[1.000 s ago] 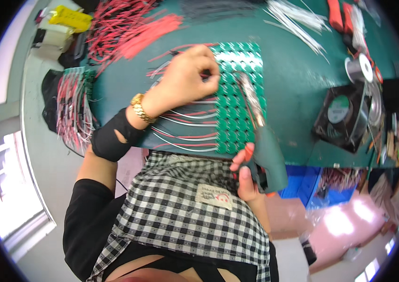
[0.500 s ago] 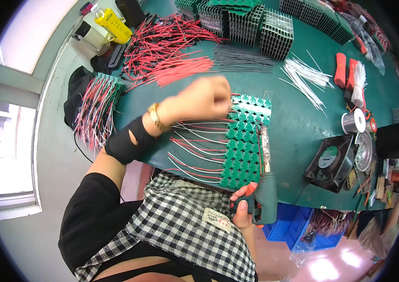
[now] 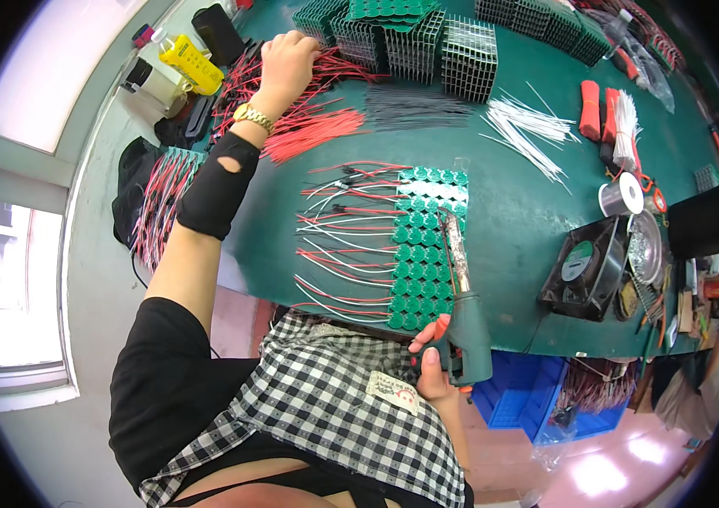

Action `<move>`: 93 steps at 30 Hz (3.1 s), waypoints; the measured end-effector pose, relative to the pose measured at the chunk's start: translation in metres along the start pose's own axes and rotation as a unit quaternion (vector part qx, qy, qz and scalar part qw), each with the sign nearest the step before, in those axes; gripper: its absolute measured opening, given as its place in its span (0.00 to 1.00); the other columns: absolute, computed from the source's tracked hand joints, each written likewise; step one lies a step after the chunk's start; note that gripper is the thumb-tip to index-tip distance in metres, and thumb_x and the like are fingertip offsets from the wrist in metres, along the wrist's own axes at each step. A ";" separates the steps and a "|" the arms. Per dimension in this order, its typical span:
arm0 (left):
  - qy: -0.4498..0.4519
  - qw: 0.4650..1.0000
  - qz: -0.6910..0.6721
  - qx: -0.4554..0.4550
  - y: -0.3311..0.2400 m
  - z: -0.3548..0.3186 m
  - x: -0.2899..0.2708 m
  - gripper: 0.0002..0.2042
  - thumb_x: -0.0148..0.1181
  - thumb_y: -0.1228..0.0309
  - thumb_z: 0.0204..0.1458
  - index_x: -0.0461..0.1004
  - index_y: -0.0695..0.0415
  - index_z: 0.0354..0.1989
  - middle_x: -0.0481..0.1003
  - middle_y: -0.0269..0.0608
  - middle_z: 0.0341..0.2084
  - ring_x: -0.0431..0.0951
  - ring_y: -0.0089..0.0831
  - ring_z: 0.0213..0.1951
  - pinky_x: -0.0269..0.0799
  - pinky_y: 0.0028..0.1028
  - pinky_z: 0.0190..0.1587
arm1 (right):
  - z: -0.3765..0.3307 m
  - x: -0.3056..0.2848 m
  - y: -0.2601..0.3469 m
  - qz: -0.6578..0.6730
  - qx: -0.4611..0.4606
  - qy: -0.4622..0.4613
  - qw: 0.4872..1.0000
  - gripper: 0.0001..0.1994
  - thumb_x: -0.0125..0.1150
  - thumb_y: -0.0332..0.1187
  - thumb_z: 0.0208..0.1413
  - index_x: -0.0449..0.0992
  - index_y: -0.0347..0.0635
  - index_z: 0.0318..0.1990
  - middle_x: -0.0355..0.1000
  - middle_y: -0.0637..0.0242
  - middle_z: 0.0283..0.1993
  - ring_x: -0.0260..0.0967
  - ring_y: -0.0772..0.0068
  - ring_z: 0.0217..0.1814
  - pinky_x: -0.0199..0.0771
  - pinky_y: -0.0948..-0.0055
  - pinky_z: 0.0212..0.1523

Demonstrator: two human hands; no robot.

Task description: The person inserts wires into a green LED panel, then solders them in place using a handheld soldering iron.

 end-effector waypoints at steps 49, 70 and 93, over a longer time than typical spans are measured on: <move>0.191 0.841 -0.495 -0.109 -0.183 -0.109 -0.068 0.04 0.62 0.79 0.38 0.72 0.60 0.20 0.69 0.30 0.21 0.64 0.17 0.19 0.60 0.17 0.20 | -0.016 0.009 -0.018 -0.097 0.135 0.081 0.983 0.13 0.55 0.32 0.50 0.67 0.38 0.43 0.65 0.66 0.34 0.64 0.78 0.31 0.66 0.77 0.33; 0.208 0.816 -0.519 -0.147 -0.179 -0.115 -0.063 0.04 0.62 0.78 0.39 0.72 0.61 0.22 0.69 0.31 0.23 0.65 0.17 0.21 0.62 0.17 0.23 | -0.016 -0.004 -0.003 -0.065 0.054 0.001 0.996 0.24 0.57 0.40 0.51 0.64 0.36 0.53 0.66 0.61 0.30 0.66 0.72 0.30 0.64 0.73 0.29; 0.254 0.832 -0.480 -0.111 -0.186 -0.115 -0.060 0.05 0.63 0.77 0.39 0.72 0.61 0.22 0.70 0.32 0.22 0.68 0.18 0.21 0.66 0.18 0.25 | -0.015 0.009 -0.006 -0.245 0.075 0.101 0.961 0.12 0.57 0.31 0.49 0.71 0.37 0.40 0.67 0.65 0.30 0.67 0.75 0.29 0.69 0.74 0.30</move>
Point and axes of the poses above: each hand's wrist, its own z-axis towards the middle knuckle, its own x-axis out of the palm, y = z × x, the point moved 10 cm from there along z, towards the middle knuckle
